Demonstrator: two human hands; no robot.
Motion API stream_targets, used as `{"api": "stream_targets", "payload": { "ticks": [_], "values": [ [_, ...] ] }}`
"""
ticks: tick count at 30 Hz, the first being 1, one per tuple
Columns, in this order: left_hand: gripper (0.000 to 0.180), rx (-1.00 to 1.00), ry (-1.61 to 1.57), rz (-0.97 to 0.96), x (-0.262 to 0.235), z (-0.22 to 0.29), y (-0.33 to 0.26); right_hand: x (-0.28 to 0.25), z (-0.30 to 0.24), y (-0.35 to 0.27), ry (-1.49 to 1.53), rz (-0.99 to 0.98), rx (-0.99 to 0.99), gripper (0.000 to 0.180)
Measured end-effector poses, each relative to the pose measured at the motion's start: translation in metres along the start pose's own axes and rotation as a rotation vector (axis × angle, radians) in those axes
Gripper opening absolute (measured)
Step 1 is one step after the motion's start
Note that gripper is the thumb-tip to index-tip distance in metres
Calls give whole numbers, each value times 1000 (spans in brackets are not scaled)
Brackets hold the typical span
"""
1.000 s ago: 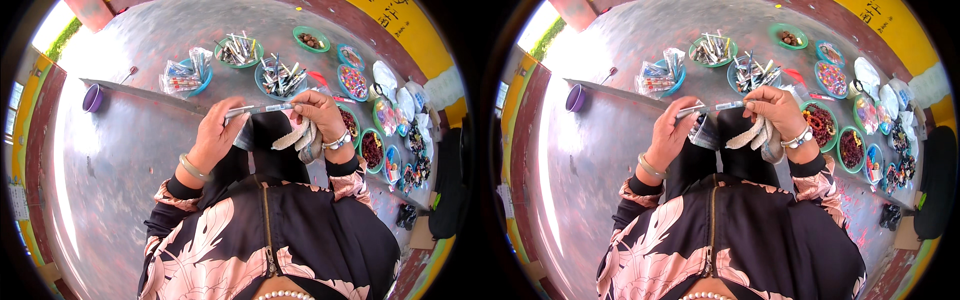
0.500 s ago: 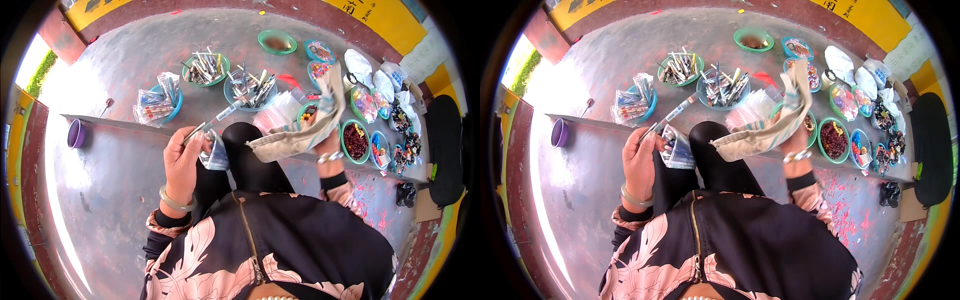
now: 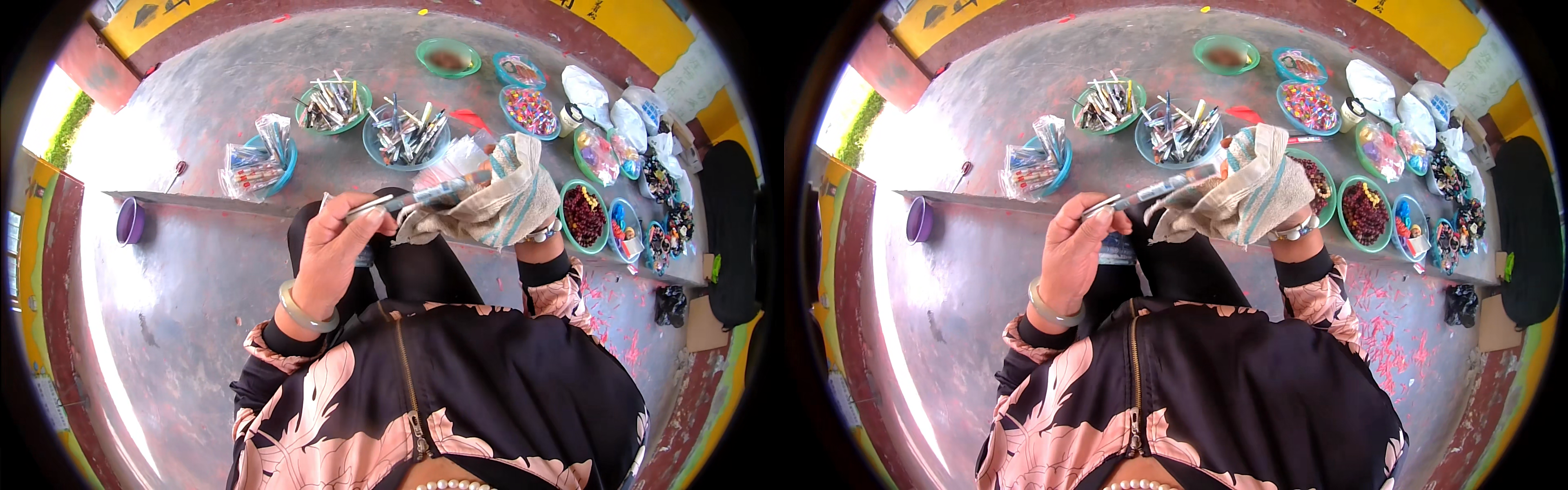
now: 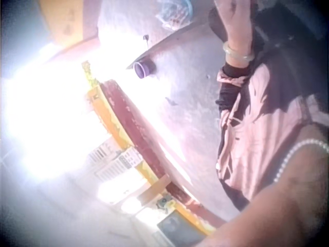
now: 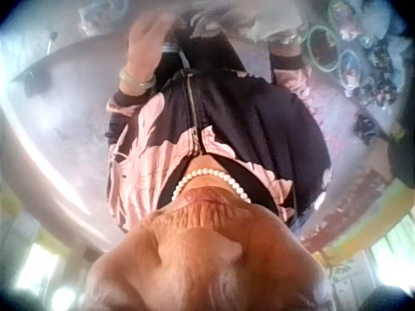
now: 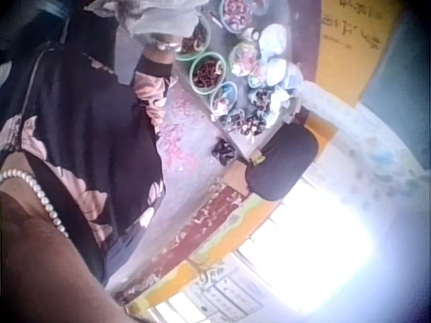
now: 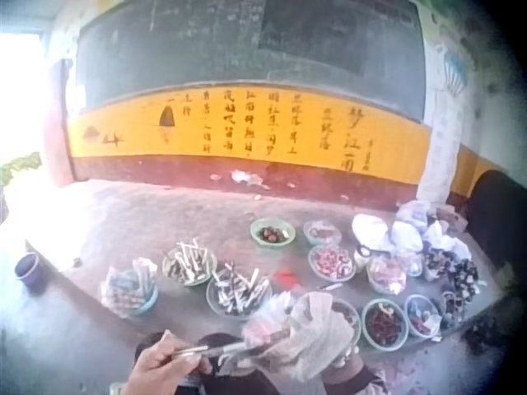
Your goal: The person sits on the floor and wipes several markers with a cloth, then places them into a small plastic bag. They repeat this process with multiple markers from a nearby bowl.
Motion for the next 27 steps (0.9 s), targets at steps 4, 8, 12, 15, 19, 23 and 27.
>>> {"api": "stream_targets", "payload": {
  "ticks": [4,8,12,15,19,23,27],
  "values": [
    [16,-15,56,-27,8,4,-4,-15,-83,12,-791,-129,-570,41],
    [15,-6,253,52,5,9,-5,-32,-70,30,-621,-162,-403,15],
    [15,134,520,114,3,12,-7,-80,-21,29,-407,26,123,15],
    [13,171,717,133,6,15,-4,-86,-24,30,-28,127,289,12],
    [13,138,780,83,10,6,0,-51,-58,39,533,141,367,21],
    [17,82,802,44,20,2,0,25,-109,36,501,-270,477,25],
    [30,96,749,105,12,-2,0,69,-141,39,-2,-437,-323,38]
  ]
}}
Point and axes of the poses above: each hand's wrist, its own y-axis towards the middle knuckle, its own x-axis out of the palm, z = x × y, the point moved 7 cm from there along y, towards the middle knuckle, and after that the axes turned 11 degrees about -x, right-handed, at the moved point
